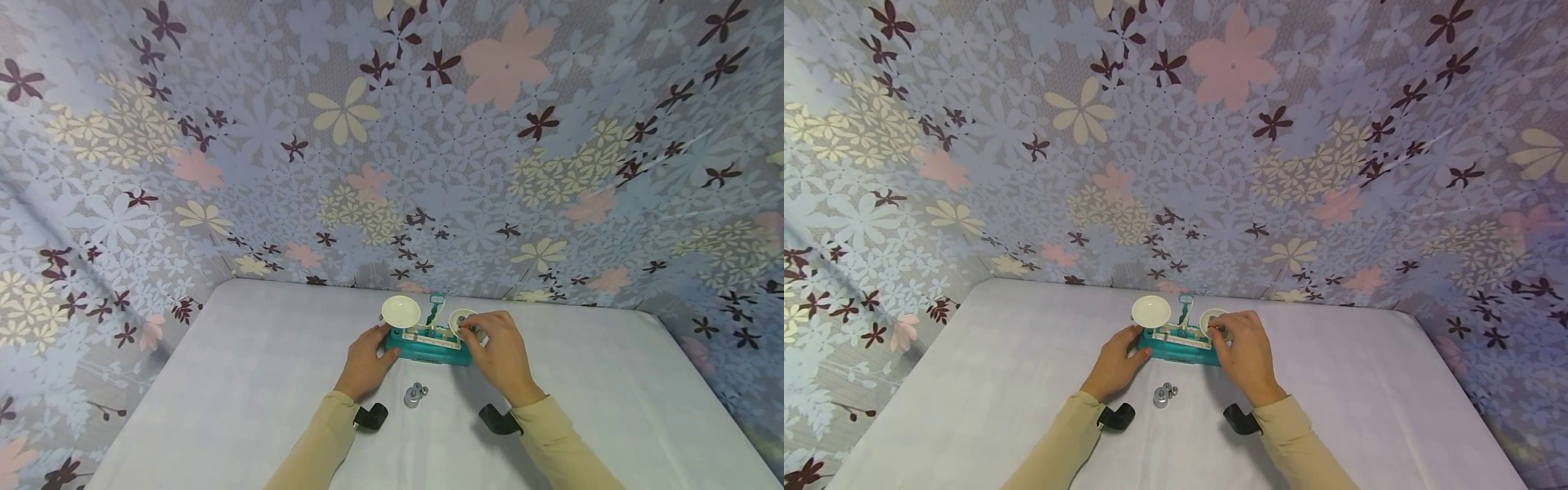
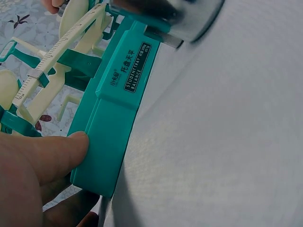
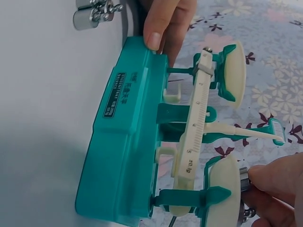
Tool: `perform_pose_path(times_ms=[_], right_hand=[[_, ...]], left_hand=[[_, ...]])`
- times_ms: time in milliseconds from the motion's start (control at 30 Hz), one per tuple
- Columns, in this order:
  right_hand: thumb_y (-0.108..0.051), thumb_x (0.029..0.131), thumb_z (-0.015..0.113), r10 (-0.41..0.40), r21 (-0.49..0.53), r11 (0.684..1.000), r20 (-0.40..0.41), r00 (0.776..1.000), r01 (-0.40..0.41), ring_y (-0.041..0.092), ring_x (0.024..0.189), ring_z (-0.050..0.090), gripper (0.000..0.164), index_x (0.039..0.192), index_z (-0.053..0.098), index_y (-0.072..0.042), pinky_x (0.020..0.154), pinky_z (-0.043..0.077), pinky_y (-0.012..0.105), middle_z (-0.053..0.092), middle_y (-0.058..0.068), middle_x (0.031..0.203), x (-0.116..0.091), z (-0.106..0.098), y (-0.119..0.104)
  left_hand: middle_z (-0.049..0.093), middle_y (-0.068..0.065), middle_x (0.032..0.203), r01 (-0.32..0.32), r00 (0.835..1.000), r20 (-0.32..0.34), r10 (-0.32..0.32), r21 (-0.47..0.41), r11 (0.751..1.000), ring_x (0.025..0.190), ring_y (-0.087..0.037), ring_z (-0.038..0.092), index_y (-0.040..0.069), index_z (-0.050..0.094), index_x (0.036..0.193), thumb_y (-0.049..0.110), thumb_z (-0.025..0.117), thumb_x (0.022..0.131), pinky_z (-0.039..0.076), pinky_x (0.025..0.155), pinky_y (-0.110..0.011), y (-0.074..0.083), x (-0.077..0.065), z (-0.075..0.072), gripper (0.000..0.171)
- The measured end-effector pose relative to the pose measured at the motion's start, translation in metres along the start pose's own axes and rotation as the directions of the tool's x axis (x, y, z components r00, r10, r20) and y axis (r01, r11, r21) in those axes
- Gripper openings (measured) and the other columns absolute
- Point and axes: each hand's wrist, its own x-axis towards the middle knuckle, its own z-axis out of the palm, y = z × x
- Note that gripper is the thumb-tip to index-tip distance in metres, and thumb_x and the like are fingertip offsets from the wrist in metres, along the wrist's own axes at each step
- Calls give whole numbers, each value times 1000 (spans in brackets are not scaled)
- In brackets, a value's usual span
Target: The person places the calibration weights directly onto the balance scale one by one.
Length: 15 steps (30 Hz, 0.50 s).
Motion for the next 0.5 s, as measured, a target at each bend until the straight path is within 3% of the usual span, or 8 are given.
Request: perform_pose_path(times_ms=[500], right_hand=[[-7, 83, 82, -54, -43, 998, 21, 998, 55, 29, 93, 59, 11, 93, 77, -7, 72, 53, 44, 75, 6, 90, 4, 3, 5]], left_hand=[[54, -19, 145, -4, 1000, -2, 4, -2, 1000, 140, -39, 43, 1, 51, 146, 20, 66, 97, 33, 115, -58, 0, 0, 0, 55]])
